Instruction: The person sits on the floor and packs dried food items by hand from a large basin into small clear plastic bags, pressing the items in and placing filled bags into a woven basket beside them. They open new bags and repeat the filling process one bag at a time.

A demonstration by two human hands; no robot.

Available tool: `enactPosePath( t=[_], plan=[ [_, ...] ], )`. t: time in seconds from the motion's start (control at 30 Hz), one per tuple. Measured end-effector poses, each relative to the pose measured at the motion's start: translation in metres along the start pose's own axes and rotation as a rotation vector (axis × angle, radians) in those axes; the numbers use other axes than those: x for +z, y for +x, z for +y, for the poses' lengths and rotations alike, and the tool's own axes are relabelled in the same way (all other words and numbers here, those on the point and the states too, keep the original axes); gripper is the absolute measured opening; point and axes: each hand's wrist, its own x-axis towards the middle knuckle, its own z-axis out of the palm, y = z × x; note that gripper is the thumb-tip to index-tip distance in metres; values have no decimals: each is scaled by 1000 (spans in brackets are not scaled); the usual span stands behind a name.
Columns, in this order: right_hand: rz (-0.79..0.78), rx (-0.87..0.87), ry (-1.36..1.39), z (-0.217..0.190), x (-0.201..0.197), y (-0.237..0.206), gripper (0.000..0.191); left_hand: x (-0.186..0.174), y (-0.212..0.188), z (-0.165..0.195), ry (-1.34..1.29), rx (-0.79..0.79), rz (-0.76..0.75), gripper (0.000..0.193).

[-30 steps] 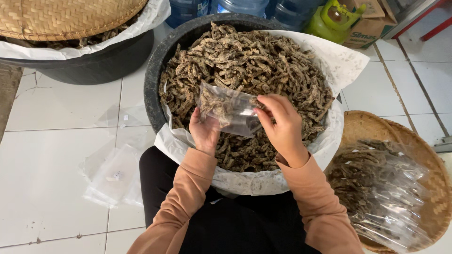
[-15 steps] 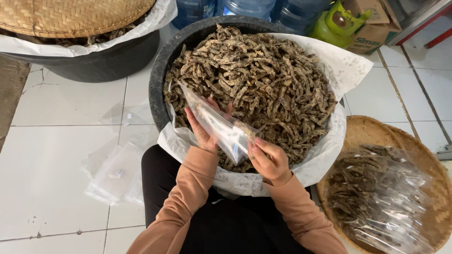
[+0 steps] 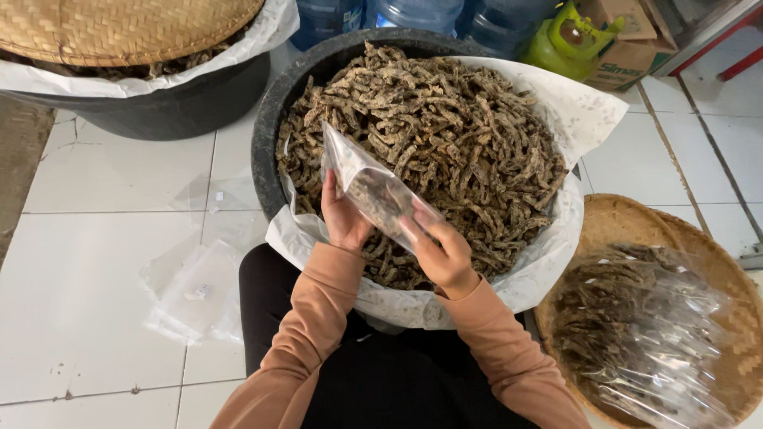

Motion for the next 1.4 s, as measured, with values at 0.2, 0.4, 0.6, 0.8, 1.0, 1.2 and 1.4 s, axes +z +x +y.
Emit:
enactPosePath(
  t=[0.2, 0.4, 0.6, 0.8, 1.0, 1.2, 1.4],
  plan=[
    [-462, 530, 119, 3, 1, 7, 52, -4, 1, 2, 84, 14, 101, 46],
    [-432, 392, 427, 16, 13, 7, 66, -10, -12, 3, 307, -70, 129, 47],
    [-521, 312, 467, 24, 26, 1, 67, 4, -14, 22, 302, -96, 321, 70],
    [-522, 285, 359, 19, 35, -11, 47, -4, -10, 23, 396, 79, 332, 56],
    [-419, 464, 453, 16, 39, -6, 42, -23, -10, 30, 393, 118, 319, 38],
    [-605, 368, 826, 45, 2, 0, 39, -23, -1, 41, 202, 219, 339, 40],
    [-958, 319, 297, 82, 35, -52, 91, -18, 1, 56, 102, 272, 329, 44]
  ],
)
